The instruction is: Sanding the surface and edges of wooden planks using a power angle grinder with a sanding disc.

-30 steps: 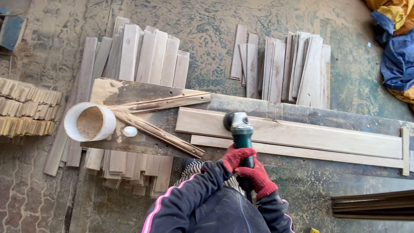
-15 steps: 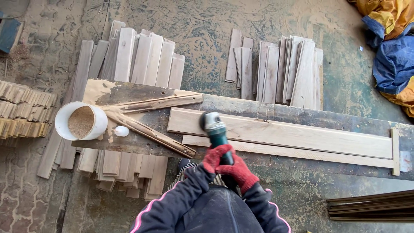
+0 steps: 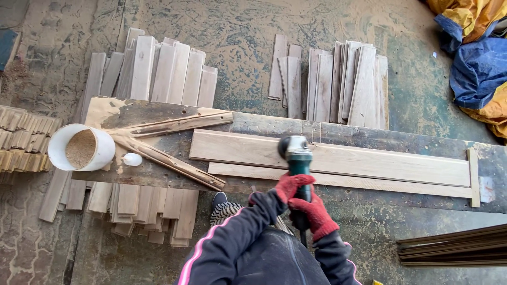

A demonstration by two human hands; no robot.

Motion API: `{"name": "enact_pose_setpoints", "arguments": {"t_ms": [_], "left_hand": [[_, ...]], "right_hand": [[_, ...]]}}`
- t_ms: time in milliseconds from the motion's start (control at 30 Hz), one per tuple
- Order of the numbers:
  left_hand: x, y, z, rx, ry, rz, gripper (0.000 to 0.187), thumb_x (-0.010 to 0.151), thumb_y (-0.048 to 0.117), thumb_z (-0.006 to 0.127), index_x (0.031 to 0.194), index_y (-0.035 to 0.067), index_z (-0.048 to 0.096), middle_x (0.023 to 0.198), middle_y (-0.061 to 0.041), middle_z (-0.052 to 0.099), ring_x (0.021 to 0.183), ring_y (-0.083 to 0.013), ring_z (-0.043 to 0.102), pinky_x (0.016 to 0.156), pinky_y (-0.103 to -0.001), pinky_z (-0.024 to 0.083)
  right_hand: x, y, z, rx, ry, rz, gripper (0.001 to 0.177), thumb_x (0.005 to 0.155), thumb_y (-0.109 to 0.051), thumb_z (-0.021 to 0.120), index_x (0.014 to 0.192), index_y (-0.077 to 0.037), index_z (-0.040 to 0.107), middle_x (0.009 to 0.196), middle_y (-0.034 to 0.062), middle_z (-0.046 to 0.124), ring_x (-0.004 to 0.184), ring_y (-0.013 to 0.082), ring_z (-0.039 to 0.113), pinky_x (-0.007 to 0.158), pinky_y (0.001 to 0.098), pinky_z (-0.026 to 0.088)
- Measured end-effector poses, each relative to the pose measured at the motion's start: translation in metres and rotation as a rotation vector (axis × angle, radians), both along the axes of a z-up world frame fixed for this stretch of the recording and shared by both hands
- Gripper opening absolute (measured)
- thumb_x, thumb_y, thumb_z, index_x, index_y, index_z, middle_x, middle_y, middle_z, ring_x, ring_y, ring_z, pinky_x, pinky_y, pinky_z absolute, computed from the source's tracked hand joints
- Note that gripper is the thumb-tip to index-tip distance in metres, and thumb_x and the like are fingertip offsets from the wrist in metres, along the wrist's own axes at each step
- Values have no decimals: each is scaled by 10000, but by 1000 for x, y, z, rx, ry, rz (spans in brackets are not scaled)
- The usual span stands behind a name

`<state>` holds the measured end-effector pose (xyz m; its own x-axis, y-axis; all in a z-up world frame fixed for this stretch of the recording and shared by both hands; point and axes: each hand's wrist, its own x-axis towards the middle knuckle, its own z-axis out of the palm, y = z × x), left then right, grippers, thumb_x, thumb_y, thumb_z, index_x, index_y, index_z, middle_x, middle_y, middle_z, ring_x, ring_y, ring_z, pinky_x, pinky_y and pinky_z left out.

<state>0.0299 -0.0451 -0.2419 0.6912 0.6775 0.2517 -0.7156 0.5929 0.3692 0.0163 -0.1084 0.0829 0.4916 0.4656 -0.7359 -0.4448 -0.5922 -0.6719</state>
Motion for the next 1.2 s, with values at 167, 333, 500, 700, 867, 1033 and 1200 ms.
{"name": "enact_pose_setpoints", "arguments": {"t_ms": [167, 333, 500, 700, 867, 1033, 1200], "left_hand": [[-12, 18, 242, -376, 880, -339, 397, 657, 103, 876, 992, 6, 686, 820, -124, 710, 660, -216, 666, 631, -323, 577], [-25, 19, 235, -398, 874, -323, 397, 670, 92, 865, 1012, 1, 686, 844, -134, 714, 681, -227, 676, 635, -330, 584], [-68, 40, 256, -415, 822, -279, 382, 714, 87, 846, 1040, 8, 665, 824, -135, 713, 677, -236, 686, 653, -340, 595], [-120, 69, 256, -446, 856, -166, 390, 684, 83, 855, 1021, -4, 678, 836, -135, 716, 673, -232, 682, 652, -331, 592], [-178, 102, 255, -461, 910, -94, 434, 675, 114, 858, 1053, -10, 686, 872, -139, 718, 694, -238, 680, 667, -340, 593], [-214, 134, 205, -637, 858, 17, 510, 632, 37, 942, 1061, -16, 673, 736, -260, 707, 659, -409, 757, 644, -534, 626], [-247, 163, 197, -695, 815, 65, 500, 639, 26, 932, 1066, -17, 676, 734, -251, 706, 661, -413, 759, 636, -534, 622]], "right_hand": [[49, -29, -1, 39, 181, -41, 395, 776, -61, 756, 1133, 30, 614, 827, 235, 651, 602, 375, 631, 457, 468, 510], [45, -28, -8, 29, 205, 23, 372, 776, -45, 760, 1112, 10, 611, 807, 229, 646, 592, 389, 642, 452, 462, 494], [19, -4, -2, 14, 180, 112, 411, 755, -70, 775, 1115, 31, 604, 729, 231, 628, 554, 350, 618, 453, 437, 484], [-25, 31, -7, 9, 208, 180, 388, 759, -76, 774, 1093, 23, 605, 750, 215, 628, 570, 341, 620, 466, 432, 497], [-73, 71, -7, -13, 183, 260, 458, 726, -68, 803, 1130, 28, 611, 737, 219, 633, 577, 316, 612, 480, 424, 508], [-124, 111, -23, 58, 40, 272, 499, 580, -85, 962, 941, 45, 642, 674, 268, 632, 535, 428, 693, 456, 549, 595], [-158, 145, -19, 30, 2, 369, 508, 595, -123, 970, 969, 32, 662, 717, 277, 648, 578, 440, 709, 492, 554, 614]]}}
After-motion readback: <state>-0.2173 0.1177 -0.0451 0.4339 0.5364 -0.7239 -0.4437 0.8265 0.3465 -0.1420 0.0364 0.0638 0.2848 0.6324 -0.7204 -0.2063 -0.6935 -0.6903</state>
